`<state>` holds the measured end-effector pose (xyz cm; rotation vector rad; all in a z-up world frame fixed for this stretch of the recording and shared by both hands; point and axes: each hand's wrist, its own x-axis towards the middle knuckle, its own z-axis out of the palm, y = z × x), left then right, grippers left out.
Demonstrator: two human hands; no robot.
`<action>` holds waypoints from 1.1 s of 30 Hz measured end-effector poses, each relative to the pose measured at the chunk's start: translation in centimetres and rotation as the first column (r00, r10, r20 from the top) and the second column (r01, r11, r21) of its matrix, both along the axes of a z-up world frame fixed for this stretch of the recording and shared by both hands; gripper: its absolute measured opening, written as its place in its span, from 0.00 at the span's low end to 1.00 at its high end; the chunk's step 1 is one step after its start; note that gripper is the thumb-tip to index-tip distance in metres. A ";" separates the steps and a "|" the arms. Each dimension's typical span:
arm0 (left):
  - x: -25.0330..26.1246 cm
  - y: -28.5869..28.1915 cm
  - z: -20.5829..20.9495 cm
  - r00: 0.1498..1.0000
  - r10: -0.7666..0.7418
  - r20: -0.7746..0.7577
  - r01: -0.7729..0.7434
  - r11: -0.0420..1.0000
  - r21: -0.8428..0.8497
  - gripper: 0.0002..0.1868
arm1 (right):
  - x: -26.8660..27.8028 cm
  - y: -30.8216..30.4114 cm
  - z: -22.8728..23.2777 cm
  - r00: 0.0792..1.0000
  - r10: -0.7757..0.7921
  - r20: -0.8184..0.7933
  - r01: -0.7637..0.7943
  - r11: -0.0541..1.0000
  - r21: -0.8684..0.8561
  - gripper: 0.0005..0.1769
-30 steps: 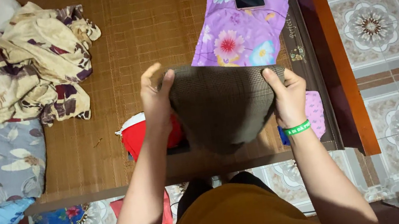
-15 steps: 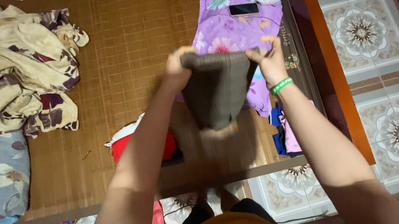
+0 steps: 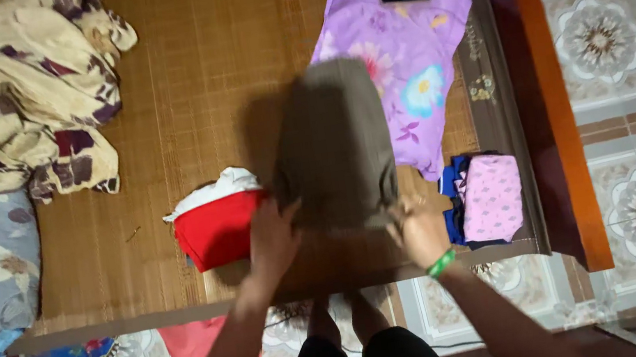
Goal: Folding various items of clothing including a red shirt, grey pants, and a blue shirt on a bed.
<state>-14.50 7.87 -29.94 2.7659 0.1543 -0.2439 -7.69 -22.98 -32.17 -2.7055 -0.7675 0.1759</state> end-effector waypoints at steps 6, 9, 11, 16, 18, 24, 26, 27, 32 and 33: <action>-13.8 -3.5 -20.7 0.969 0.043 -0.245 -0.069 0.993 -0.097 0.17 | -7.4 -1.2 -9.2 0.946 0.046 -0.320 -0.115 0.973 -0.198 0.15; -12.4 -4.3 -16.9 0.887 0.089 -0.452 -0.186 0.967 -0.175 0.14 | -7.8 -2.6 -13.2 0.923 0.058 -0.381 -0.143 0.969 -0.199 0.14; -11.8 -3.2 -20.2 0.926 0.099 -0.365 -0.175 0.968 -0.181 0.15 | -6.3 -4.4 -17.2 0.925 0.082 -0.372 -0.134 0.984 -0.115 0.15; -1.9 -0.5 -20.5 0.960 0.192 -0.205 -0.249 0.920 -0.303 0.15 | 2.7 -1.6 -16.5 0.734 -0.198 -0.650 0.198 0.977 -0.074 0.21; 2.4 0.2 -22.8 0.968 0.221 -0.118 -0.248 0.915 -0.318 0.17 | 6.3 -1.3 -19.8 0.721 -0.213 -0.660 0.309 0.950 0.031 0.29; 4.2 -3.8 -29.0 0.874 0.467 0.137 -0.362 0.812 -0.458 0.49 | 7.4 -1.4 -29.9 0.712 -0.198 -0.674 0.553 0.749 0.365 0.40; 1.9 -5.9 -27.2 0.868 0.497 0.000 -0.443 0.773 -0.455 0.53 | 4.9 0.4 -26.1 0.695 -0.316 -0.646 0.543 0.819 0.184 0.41; 0.9 -6.9 -26.2 0.848 0.512 -0.137 -0.516 0.736 -0.439 0.58 | 3.9 1.3 -24.1 0.680 -0.429 -0.595 0.530 0.848 -0.006 0.42; 2.9 -7.6 -21.4 0.672 0.573 -0.468 -0.735 0.589 -0.334 0.62 | 2.4 1.3 -27.2 0.543 -0.423 -0.726 0.642 0.766 0.034 0.48; 3.9 -7.3 -19.3 0.599 0.552 -0.580 -0.797 0.475 -0.372 0.64 | 2.2 1.1 -28.2 0.347 -0.385 -0.855 0.745 0.667 0.002 0.53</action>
